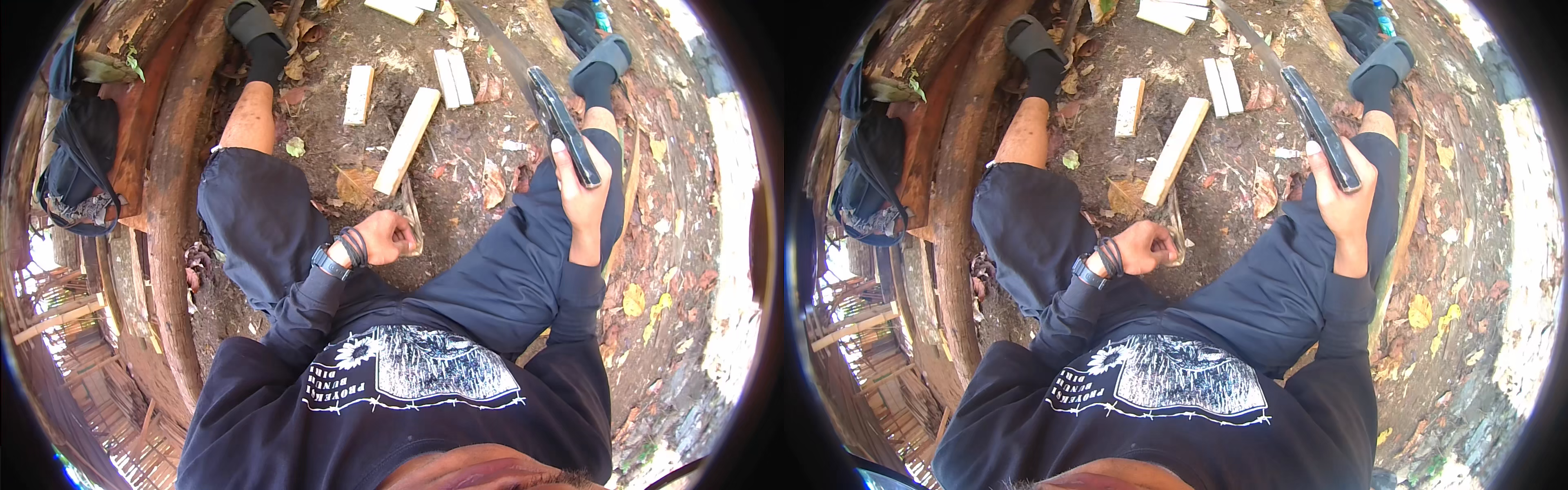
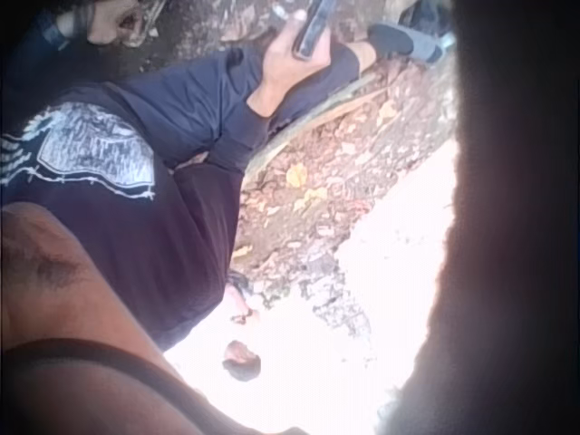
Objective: The person sits on the ground and uses a hand saw to cut small pieces of wood. They hold the wood with their left hand and saw with their right hand, creating smaller segments that are placed on the ground.
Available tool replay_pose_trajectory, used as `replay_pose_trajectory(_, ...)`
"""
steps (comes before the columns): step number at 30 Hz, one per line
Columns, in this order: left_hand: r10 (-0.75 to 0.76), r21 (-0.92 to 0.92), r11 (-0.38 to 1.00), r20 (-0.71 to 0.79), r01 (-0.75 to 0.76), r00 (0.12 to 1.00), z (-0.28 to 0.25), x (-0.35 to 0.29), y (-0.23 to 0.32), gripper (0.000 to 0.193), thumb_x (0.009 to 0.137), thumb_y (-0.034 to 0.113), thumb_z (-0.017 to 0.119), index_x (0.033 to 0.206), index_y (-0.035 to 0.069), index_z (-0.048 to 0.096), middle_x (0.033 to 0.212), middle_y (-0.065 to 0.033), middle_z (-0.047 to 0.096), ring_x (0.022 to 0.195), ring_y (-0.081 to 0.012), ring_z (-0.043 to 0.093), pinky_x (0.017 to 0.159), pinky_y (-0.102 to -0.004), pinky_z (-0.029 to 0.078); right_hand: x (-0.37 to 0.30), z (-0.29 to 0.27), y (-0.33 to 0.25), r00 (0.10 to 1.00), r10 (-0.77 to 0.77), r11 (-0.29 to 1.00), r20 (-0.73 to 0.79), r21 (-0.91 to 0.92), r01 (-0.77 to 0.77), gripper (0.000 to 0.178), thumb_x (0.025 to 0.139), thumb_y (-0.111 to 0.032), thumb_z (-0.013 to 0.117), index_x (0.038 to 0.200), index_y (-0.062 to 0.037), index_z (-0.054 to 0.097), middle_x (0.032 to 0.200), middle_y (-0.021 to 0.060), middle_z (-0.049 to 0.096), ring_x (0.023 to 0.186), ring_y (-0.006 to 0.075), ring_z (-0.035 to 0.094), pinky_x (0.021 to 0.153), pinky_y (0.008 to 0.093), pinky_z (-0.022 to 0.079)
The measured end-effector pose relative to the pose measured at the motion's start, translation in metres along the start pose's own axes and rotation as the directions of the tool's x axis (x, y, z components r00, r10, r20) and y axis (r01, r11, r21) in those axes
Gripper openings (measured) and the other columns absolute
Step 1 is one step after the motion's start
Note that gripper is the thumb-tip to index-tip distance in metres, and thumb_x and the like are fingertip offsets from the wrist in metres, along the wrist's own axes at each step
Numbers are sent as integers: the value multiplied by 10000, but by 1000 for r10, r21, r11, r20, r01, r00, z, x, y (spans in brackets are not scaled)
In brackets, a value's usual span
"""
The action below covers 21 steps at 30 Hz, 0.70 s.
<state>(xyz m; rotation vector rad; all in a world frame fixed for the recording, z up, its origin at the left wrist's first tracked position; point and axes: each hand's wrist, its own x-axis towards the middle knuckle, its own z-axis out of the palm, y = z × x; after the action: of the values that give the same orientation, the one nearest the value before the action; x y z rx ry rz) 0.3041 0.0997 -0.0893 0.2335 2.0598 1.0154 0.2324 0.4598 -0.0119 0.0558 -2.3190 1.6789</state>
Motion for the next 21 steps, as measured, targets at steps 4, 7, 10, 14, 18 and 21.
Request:
replay_pose_trajectory(4, 78, -12, 997, 93, -77, 993, 11, -2, 0, 143, 925, 118, 787, 1000, -3, 804, 889, -113, 802, 847, -177, 760, 779, -344, 593, 0, -2, 2, 1000, -5, 1000, 8, -27, 5, 160, 1009, -100, 793, 945, 25, 715, 738, -38, 591, 689, 43, 485, 609, 259, 403)
replay_pose_trajectory(7, 51, 100, 993, 149, -66, 988, 5, -4, -3, 155, 932, 148, 798, 992, 5, 805, 887, -103, 803, 827, -179, 754, 774, -344, 591, -1, -3, 2, 1000, 10, 999, 12, -33, -10, 149, 1009, -95, 790, 950, 24, 720, 741, -38, 592, 693, 43, 488, 610, 259, 404)
replay_pose_trajectory(10, 84, 0, 996, 152, -85, 985, 5, -12, 1, 163, 925, 153, 809, 990, 3, 805, 883, -102, 802, 822, -183, 754, 770, -347, 591, -1, -2, -1, 1000, 8, 999, 4, -35, -7, 138, 1010, -91, 787, 959, 23, 727, 746, -35, 599, 701, 40, 494, 614, 255, 408)
replay_pose_trajectory(14, 89, 11, 996, 166, -92, 982, 8, -13, -1, 158, 922, 144, 814, 988, 1, 803, 883, -104, 801, 815, -180, 751, 764, -347, 590, 0, -2, 1, 1000, 6, 1000, 13, -29, -6, 130, 1011, -95, 787, 983, 23, 740, 761, -37, 611, 712, 38, 506, 623, 251, 415)
replay_pose_trajectory(18, 132, 24, 990, 159, -137, 978, 21, -3, -7, 143, 906, 129, 803, 975, 4, 802, 877, -112, 800, 829, -191, 762, 763, -356, 593, -1, -1, 1, 1000, 2, 999, 20, -40, -2, 135, 1017, -103, 784, 1022, 28, 754, 780, -42, 620, 720, 35, 517, 632, 242, 419)
replay_pose_trajectory(21, 146, 175, 970, 125, -166, 981, 24, 7, -2, 101, 873, 91, 735, 925, 54, 814, 858, -151, 796, 822, -275, 782, 766, -396, 607, 0, -3, 2, 999, 39, 998, 18, -60, -38, 169, 1025, -120, 786, 1077, 39, 764, 806, -46, 632, 746, 32, 532, 652, 230, 427)
